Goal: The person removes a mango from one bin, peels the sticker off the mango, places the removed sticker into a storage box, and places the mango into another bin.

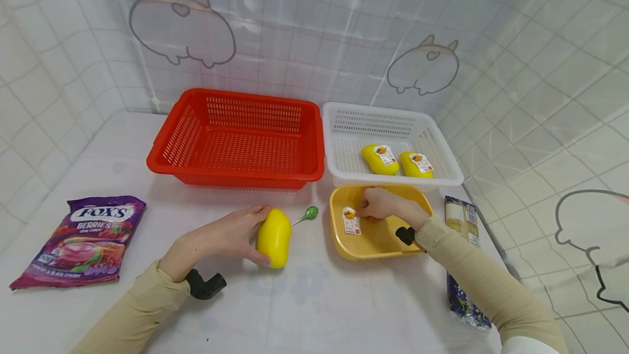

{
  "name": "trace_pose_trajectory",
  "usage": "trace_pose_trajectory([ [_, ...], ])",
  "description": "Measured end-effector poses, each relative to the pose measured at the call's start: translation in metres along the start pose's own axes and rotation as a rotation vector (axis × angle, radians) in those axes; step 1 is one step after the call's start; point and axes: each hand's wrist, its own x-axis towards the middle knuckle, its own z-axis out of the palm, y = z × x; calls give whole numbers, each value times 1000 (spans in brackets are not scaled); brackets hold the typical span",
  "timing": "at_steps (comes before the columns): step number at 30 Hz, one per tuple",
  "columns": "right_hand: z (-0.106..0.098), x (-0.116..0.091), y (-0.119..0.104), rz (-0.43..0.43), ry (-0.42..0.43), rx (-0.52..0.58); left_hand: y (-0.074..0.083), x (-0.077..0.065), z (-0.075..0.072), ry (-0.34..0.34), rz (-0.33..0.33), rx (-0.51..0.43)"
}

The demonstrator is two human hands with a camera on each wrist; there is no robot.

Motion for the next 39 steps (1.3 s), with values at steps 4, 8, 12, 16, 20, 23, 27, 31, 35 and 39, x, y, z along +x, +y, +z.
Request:
trace_pose_trajectory([
  [4, -2, -3, 0, -30, -5, 30, 0, 0, 0, -1, -1, -1],
  [8, -5, -7, 0, -70, -4, 50, 0, 0, 1, 2, 3, 4],
  [12, -7, -13, -3, -102, 5, 43, -1, 0, 1, 4, 6, 7],
  [16, -10, -21, -8, -135, 21, 45, -1, 0, 2, 8, 13, 9],
  [20, -11, -30, -14, -158, 47, 67, -1, 0, 2, 6, 5, 5],
  [23, -11, -35, -19, -171, 70, 79, -1, 0, 1, 4, -6, -3],
  [27, -10, -40, -22, -187, 108, 77, 0, -1, 0, 7, -5, -12],
  [31, -8, -48, -28, -196, 169, 83, 0, 0, 1, 6, -4, -11],
  [35, -4, -57, -37, -209, 252, 102, 0, 0, 1, 5, -6, -11],
  [39, 1, -65, -47, -231, 328, 104, 0, 0, 1, 7, 0, -12],
])
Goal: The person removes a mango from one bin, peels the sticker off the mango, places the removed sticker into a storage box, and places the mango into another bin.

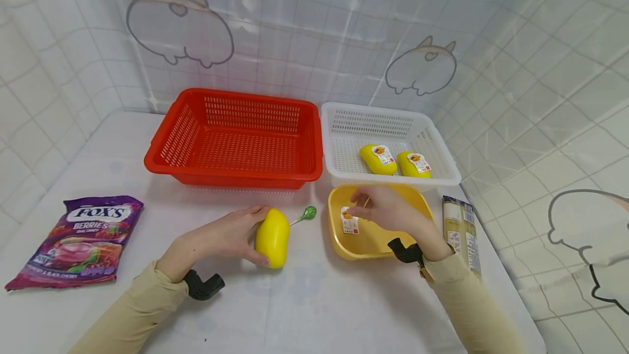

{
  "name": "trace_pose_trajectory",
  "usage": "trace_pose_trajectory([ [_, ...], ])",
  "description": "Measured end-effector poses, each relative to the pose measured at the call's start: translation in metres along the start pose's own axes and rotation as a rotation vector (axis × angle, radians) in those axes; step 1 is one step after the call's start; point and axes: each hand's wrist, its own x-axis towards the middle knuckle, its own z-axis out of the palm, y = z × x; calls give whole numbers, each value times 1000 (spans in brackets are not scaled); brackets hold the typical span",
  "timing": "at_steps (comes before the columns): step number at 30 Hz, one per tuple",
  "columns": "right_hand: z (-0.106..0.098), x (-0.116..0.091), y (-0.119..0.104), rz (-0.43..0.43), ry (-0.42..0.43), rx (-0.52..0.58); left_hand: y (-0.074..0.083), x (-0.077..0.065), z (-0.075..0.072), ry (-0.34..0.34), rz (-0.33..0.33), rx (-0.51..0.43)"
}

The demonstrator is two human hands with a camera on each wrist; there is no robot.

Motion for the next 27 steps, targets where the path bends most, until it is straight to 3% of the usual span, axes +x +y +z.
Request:
trace_pose_trajectory([
  [11, 18, -5, -24, 12, 58, 89, 0, 0, 0, -2, -5, 6],
  [18, 38, -2, -41, 22, 106, 135, -1, -1, 0, 9, 25, 13],
  [27, 63, 6, -55, -20, 61, 197, 0, 0, -1, 3, 18, 16],
])
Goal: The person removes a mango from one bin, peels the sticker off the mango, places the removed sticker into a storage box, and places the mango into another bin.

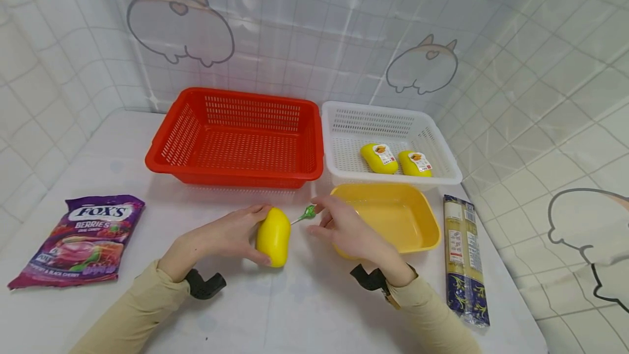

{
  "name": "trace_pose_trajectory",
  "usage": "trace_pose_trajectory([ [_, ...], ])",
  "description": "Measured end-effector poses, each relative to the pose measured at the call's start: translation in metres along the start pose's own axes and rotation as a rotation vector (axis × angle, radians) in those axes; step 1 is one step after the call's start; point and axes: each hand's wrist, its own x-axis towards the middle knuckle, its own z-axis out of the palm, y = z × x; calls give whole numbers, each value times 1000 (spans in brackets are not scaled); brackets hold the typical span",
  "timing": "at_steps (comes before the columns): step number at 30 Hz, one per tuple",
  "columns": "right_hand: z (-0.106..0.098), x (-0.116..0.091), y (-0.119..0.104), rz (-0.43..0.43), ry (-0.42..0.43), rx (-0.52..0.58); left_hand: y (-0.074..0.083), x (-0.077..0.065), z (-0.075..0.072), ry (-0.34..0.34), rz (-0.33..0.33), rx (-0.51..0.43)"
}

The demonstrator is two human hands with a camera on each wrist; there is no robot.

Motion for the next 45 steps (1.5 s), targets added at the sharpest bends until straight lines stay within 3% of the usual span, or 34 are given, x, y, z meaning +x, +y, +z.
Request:
trace_pose_trajectory([
  [14, 25, 19, 3, -82, -87, 24, 0, 1, 0, 2, 13, -21],
  [24, 44, 22, 6, -56, -140, 69, 0, 1, 0, -10, 13, -21],
  [31, 59, 27, 8, 0, -154, 184, -1, 1, 0, -13, 11, -18],
  [37, 64, 26, 9, -13, -142, 118, -1, 3, 1, -10, 18, -9],
  [45, 66, 26, 9, 3, -145, 115, -2, 2, 2, -9, 12, -13],
])
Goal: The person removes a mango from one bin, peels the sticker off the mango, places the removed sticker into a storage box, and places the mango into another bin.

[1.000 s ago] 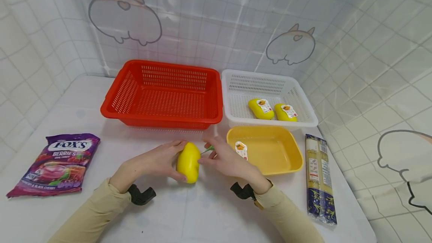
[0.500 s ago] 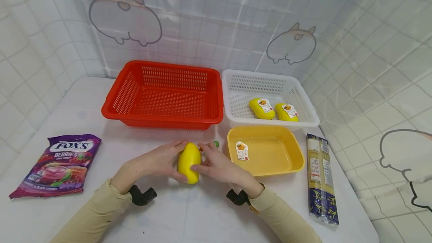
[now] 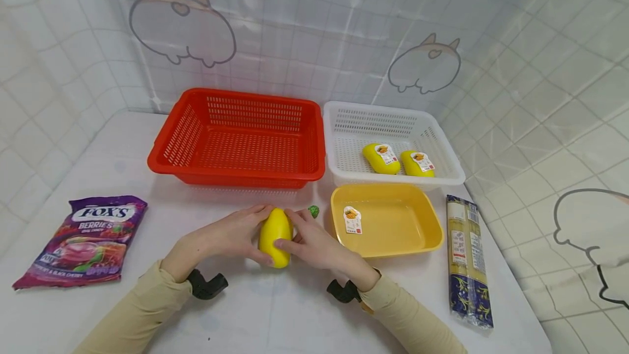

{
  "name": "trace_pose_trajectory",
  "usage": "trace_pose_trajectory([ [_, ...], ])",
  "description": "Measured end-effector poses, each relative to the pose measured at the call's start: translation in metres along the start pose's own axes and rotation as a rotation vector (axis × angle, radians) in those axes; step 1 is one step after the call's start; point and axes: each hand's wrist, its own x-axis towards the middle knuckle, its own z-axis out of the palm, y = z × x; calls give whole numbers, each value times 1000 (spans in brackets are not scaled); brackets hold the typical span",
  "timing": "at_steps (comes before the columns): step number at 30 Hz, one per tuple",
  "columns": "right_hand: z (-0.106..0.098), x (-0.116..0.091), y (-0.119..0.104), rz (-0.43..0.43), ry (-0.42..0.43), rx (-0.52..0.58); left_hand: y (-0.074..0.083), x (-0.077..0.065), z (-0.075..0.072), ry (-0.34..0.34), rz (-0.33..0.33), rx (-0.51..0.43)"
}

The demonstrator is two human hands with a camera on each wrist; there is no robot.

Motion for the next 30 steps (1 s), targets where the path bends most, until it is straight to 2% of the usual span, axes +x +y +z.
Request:
trace_pose_trajectory([
  [8, 1, 3, 1, -39, 15, 4, -2, -1, -3, 5, 4, -31],
  [14, 1, 4, 1, -44, 14, 16, -9, -4, -12, 16, 28, -52],
  [17, 1, 4, 1, -45, 14, 14, -12, -8, -19, 30, 15, -38],
  [24, 0, 3, 1, -34, 4, -2, -19, -13, -30, 79, -5, -110],
  [30, 0, 4, 3, -34, 5, 3, -24, -16, -37, 111, -34, -72],
])
